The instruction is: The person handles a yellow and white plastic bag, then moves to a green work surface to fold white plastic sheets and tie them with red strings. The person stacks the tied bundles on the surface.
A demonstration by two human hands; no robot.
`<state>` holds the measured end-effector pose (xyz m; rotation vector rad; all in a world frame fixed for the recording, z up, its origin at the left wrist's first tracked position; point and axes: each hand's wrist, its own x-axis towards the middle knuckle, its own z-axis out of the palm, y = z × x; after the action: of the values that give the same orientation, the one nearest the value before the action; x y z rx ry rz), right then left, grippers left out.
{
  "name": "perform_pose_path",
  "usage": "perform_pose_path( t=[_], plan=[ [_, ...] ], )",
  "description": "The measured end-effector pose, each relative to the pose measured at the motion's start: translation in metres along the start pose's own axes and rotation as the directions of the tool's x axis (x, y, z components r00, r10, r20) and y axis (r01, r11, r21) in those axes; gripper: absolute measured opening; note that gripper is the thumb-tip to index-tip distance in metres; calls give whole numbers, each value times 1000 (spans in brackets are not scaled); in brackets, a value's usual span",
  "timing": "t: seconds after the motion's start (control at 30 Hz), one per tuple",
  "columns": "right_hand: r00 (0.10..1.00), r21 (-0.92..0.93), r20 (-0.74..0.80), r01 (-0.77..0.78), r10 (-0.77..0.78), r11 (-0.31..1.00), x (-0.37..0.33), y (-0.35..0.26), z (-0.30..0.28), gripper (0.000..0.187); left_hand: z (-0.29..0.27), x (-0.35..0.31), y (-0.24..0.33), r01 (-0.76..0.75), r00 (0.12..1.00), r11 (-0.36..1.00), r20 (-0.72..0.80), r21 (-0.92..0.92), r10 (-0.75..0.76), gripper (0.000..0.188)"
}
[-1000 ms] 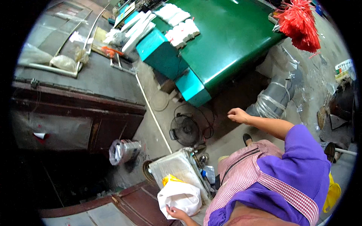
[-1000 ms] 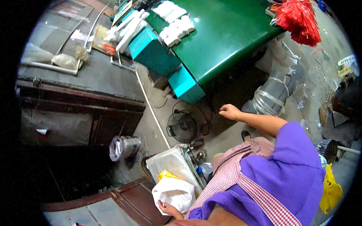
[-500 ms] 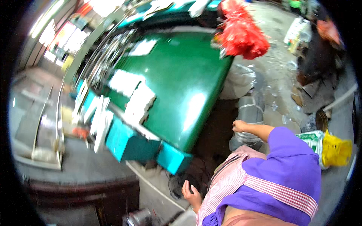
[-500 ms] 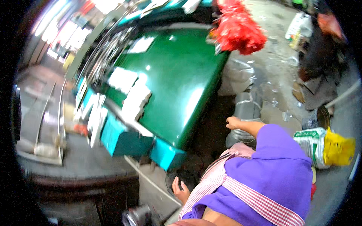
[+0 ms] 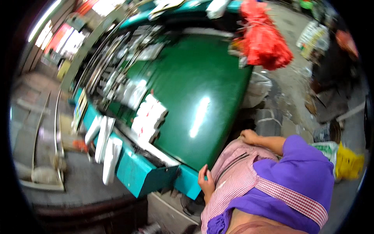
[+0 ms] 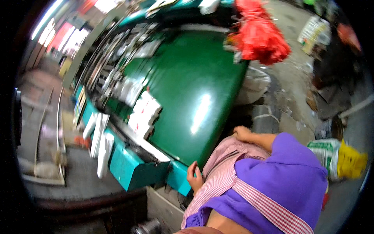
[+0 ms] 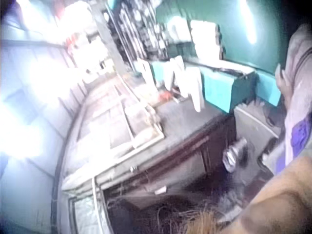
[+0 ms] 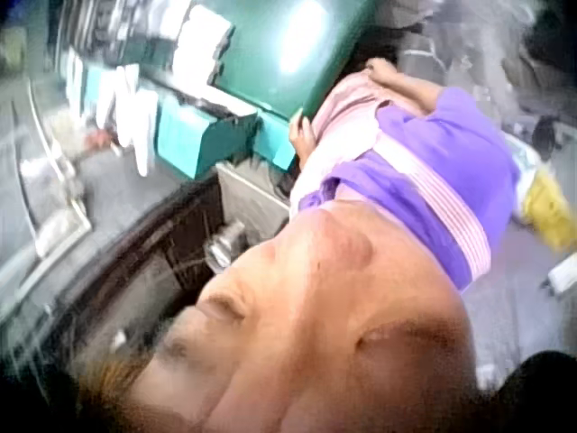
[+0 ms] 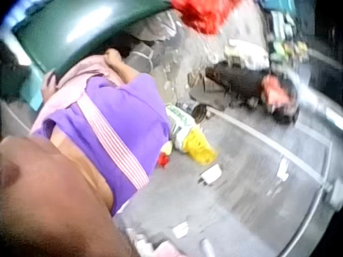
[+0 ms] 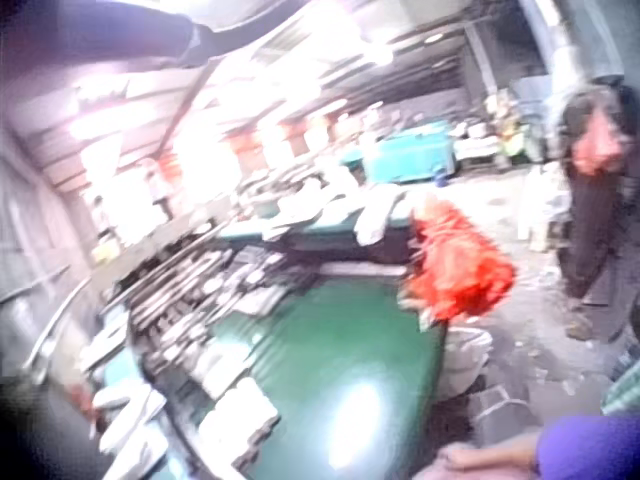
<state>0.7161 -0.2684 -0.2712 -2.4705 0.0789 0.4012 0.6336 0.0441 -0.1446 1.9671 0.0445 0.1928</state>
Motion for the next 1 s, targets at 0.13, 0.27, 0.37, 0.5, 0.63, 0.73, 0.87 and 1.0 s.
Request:
perform_pose_path(
  t=[0.13,0.27,0.37,0.5,0.63,0.73,0.87,1.0],
  plan=[
    [986,154,-44,164,-159,974,93,-75,-66,30,26,60,-5,7,990,1000,-142,-16,-10,23],
    [923,-52,66,382,-378,923,169,-61,-96,27,77,125,1,11,982,999,-189,49,-2,24],
    [877,-52,176,462,-448,885,203,-53,-131,27,114,164,-1,60,984,989,-176,135,-36,27],
    [815,-54,272,544,-512,837,250,-42,-172,28,142,209,-30,103,979,920,-202,378,-26,30],
    [822,-74,291,530,-490,845,311,-50,-188,33,117,234,-76,313,927,756,-357,574,-112,36],
    [783,-78,269,599,-561,797,366,-76,-186,40,84,244,-108,532,837,572,-491,625,-241,47],
    [753,-115,172,655,-635,747,443,-140,-161,48,65,264,-143,714,698,405,-624,570,-352,55],
    [654,-200,97,751,-750,629,520,-220,-112,59,75,270,-150,754,657,339,-665,563,-355,56]
  ],
)
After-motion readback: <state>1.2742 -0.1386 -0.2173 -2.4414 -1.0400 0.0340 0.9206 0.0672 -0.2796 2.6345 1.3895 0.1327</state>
